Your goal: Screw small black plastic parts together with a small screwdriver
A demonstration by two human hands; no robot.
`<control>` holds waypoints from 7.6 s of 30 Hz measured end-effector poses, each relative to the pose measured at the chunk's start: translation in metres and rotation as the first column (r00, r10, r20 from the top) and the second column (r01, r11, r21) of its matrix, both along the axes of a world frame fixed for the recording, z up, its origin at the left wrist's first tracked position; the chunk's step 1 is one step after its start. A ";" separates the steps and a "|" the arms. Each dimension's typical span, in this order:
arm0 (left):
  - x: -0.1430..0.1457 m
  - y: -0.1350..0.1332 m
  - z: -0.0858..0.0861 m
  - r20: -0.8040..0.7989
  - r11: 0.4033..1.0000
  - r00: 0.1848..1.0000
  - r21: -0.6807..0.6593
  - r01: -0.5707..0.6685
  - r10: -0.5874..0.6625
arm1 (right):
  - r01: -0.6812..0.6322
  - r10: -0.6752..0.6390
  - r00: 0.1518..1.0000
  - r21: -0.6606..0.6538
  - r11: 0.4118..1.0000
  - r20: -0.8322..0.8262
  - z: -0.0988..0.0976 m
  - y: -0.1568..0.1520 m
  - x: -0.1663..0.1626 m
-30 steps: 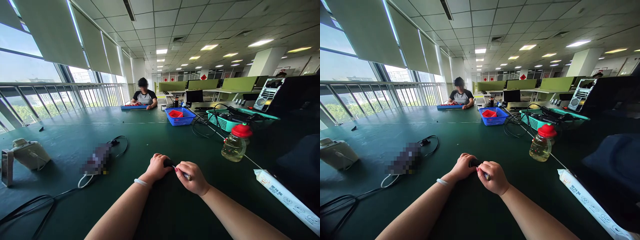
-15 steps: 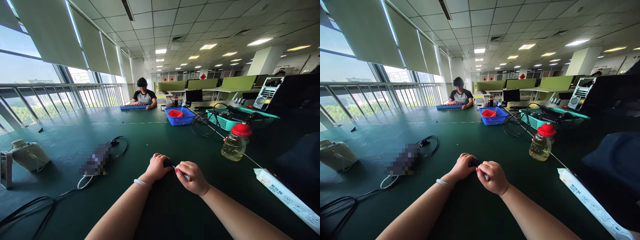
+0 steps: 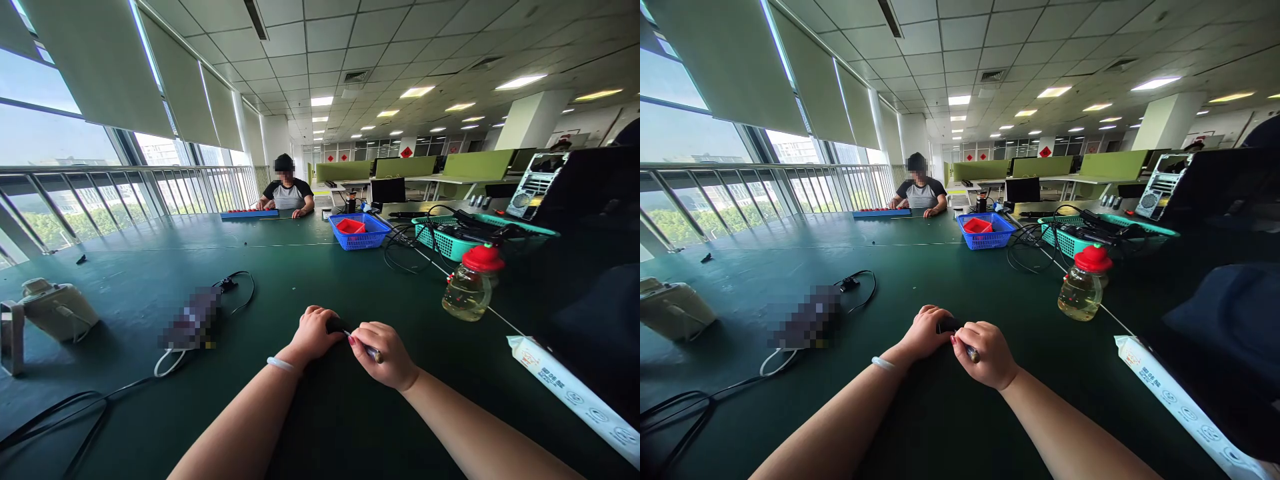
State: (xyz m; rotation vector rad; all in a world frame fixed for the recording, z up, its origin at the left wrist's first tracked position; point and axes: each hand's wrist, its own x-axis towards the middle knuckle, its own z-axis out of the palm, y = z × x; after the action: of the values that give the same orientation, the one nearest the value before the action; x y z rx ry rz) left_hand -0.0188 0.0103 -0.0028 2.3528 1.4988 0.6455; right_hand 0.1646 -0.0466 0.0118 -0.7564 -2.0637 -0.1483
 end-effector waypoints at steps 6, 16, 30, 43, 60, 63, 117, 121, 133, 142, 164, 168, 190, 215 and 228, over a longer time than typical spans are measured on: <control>0.000 0.000 -0.001 0.007 1.000 1.000 -0.001 0.001 -0.001 | -0.004 0.004 1.000 0.012 1.000 -0.006 0.000 0.000 0.000; 0.000 0.000 0.001 -0.001 1.000 1.000 -0.004 0.007 -0.007 | 0.003 -0.007 0.999 -0.079 0.997 -0.045 -0.001 0.001 0.000; 0.000 0.000 0.002 -0.017 1.000 1.000 -0.028 0.004 -0.005 | -0.109 -0.204 0.835 -0.516 0.850 -0.511 -0.010 0.016 0.005; 0.000 0.001 0.003 -0.014 1.000 1.000 -0.029 0.010 -0.011 | -0.447 -0.329 0.507 -0.570 0.690 -0.797 -0.017 0.032 0.006; 0.000 0.001 0.004 -0.011 1.000 1.000 -0.030 0.007 -0.008 | -0.432 -0.319 0.495 -0.548 0.716 -0.808 -0.017 0.034 0.005; 0.000 0.001 0.003 -0.008 1.000 1.000 -0.022 0.009 -0.009 | -0.432 -0.325 0.491 -0.550 0.715 -0.808 -0.017 0.034 0.005; 0.001 0.005 -0.002 0.025 0.999 0.999 0.045 0.023 -0.024 | -0.086 0.078 0.975 0.028 0.996 0.206 0.003 -0.002 0.000; 0.001 0.006 -0.003 0.033 0.999 0.999 0.036 0.016 -0.017 | -0.062 0.062 0.938 -0.010 0.998 0.341 0.001 -0.005 -0.006; 0.000 0.003 0.000 0.019 1.000 1.000 0.027 0.007 -0.008 | -0.045 0.052 0.998 -0.210 0.977 0.026 -0.003 0.001 -0.002; 0.001 0.002 0.004 0.027 1.000 1.000 0.001 0.000 0.000 | -0.163 -0.091 0.909 -0.547 0.821 -0.407 -0.009 0.014 0.005; 0.001 0.001 0.004 0.063 1.000 0.998 -0.007 0.002 -0.001 | -0.059 0.030 0.993 -0.275 0.960 -0.110 -0.012 0.009 0.005; 0.001 0.000 0.005 0.074 1.000 0.997 -0.025 -0.001 0.003 | -0.048 0.017 0.993 -0.267 0.962 -0.115 -0.011 0.009 0.006; 0.001 0.001 0.005 0.063 0.999 0.998 -0.042 -0.014 0.016 | -0.263 -0.188 0.795 -0.607 0.750 -0.577 -0.018 0.025 0.010; 0.002 -0.001 0.007 0.051 0.998 0.998 -0.049 -0.035 0.037 | -0.118 -0.112 0.893 -0.467 0.876 -0.436 -0.012 0.017 0.011; 0.002 -0.001 0.008 0.064 0.997 0.997 -0.066 -0.037 0.041 | -0.187 -0.130 0.852 -0.528 0.828 -0.507 -0.015 0.022 0.012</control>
State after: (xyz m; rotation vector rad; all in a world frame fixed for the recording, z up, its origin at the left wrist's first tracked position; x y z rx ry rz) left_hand -0.0167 0.0091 0.0054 2.2381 1.5176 0.6668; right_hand 0.1766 -0.0246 -0.0030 -0.9845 -1.5737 0.6613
